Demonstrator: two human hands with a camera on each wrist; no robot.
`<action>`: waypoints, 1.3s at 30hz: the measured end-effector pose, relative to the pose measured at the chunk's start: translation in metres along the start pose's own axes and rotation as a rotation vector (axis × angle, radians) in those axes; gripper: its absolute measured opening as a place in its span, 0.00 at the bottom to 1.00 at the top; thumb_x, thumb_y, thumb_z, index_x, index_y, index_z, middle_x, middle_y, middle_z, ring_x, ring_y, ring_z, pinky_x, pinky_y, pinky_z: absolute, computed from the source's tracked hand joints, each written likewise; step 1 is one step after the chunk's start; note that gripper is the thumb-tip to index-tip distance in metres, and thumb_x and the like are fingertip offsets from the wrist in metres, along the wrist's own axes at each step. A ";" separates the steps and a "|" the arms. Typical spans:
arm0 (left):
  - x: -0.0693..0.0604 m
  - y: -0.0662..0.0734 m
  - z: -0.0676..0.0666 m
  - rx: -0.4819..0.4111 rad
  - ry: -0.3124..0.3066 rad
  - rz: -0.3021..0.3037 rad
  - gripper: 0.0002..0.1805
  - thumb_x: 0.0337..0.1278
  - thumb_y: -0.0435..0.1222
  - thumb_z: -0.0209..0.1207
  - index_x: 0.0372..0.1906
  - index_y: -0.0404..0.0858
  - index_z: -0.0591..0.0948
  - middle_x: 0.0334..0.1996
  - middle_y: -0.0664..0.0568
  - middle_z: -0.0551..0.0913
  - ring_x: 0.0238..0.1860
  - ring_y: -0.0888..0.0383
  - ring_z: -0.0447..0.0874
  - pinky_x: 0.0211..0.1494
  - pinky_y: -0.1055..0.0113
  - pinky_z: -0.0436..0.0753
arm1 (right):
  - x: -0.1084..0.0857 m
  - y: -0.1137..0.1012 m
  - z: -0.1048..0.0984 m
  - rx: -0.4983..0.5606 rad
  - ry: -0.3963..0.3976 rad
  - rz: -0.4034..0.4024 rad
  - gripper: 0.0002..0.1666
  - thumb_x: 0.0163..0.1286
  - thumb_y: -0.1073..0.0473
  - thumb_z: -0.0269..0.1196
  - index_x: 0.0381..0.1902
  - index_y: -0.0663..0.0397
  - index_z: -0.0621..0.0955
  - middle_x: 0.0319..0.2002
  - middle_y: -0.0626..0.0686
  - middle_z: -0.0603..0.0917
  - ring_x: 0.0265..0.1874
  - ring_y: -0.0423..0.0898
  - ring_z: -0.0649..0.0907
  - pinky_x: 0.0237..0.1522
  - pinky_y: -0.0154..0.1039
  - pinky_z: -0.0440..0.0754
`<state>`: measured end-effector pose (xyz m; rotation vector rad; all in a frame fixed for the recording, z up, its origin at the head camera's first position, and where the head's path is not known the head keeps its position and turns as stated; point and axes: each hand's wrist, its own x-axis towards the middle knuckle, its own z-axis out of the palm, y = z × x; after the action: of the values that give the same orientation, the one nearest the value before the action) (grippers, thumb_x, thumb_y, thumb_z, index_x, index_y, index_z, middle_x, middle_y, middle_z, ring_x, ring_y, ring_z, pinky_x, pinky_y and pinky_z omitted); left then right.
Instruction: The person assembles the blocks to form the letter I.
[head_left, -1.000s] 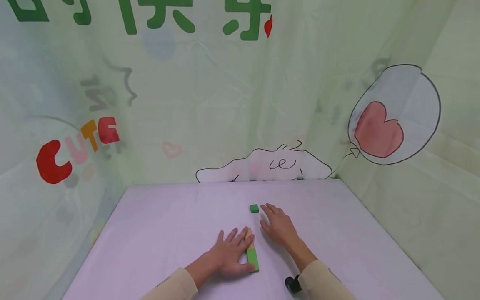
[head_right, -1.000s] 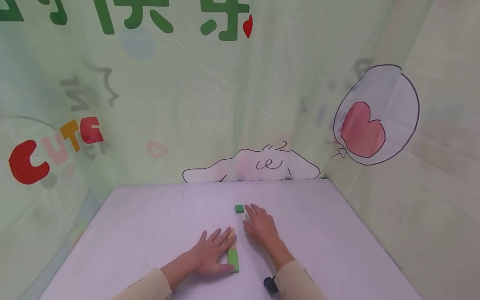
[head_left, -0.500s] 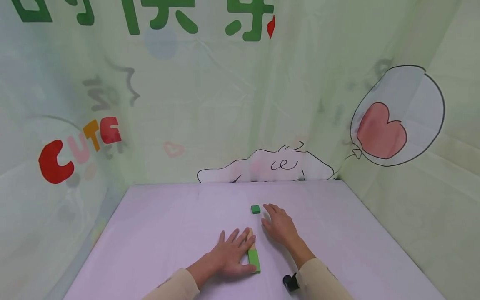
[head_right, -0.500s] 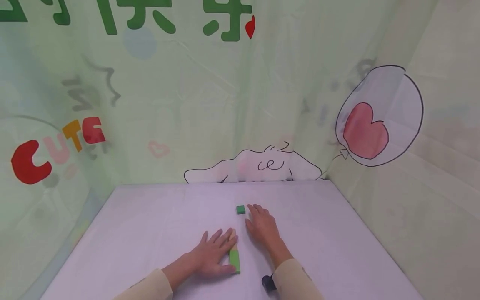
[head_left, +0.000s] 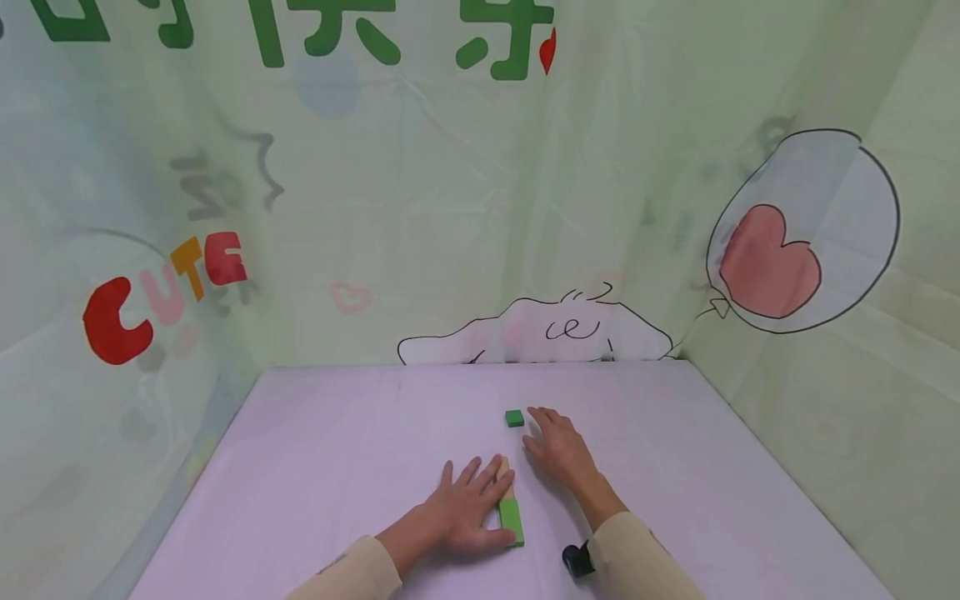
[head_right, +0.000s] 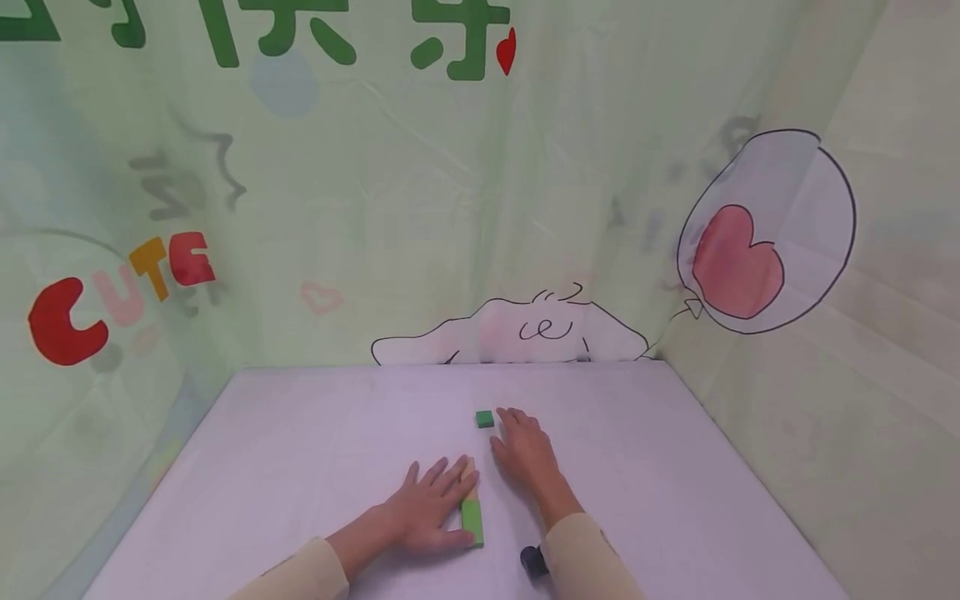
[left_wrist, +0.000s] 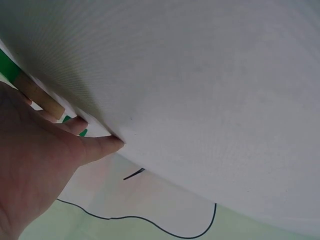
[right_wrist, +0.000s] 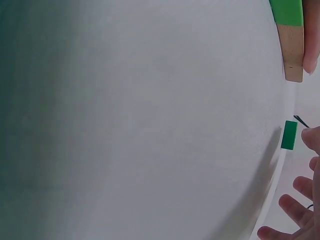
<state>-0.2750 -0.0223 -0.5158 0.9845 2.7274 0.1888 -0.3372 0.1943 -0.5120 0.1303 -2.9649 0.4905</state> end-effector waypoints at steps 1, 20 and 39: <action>0.000 0.000 0.001 0.001 0.000 -0.001 0.50 0.63 0.76 0.39 0.85 0.58 0.49 0.86 0.56 0.45 0.84 0.43 0.50 0.76 0.29 0.54 | 0.000 -0.001 0.000 0.003 -0.004 0.003 0.35 0.74 0.51 0.65 0.75 0.55 0.71 0.72 0.63 0.73 0.71 0.63 0.74 0.69 0.60 0.73; -0.004 0.001 -0.003 -0.025 0.009 0.014 0.50 0.64 0.74 0.42 0.85 0.56 0.51 0.86 0.55 0.45 0.84 0.42 0.50 0.76 0.28 0.54 | 0.011 -0.007 0.004 0.016 -0.027 -0.011 0.35 0.73 0.52 0.67 0.73 0.55 0.73 0.72 0.63 0.73 0.71 0.62 0.74 0.69 0.59 0.74; 0.001 -0.003 0.002 -0.033 0.001 -0.003 0.50 0.63 0.74 0.42 0.85 0.58 0.50 0.86 0.57 0.44 0.84 0.43 0.48 0.77 0.30 0.52 | 0.018 -0.012 0.007 0.019 -0.047 -0.008 0.34 0.74 0.53 0.66 0.74 0.55 0.73 0.73 0.62 0.73 0.71 0.61 0.74 0.70 0.58 0.74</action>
<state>-0.2765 -0.0237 -0.5186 0.9719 2.7179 0.2327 -0.3549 0.1795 -0.5124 0.1580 -3.0051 0.5216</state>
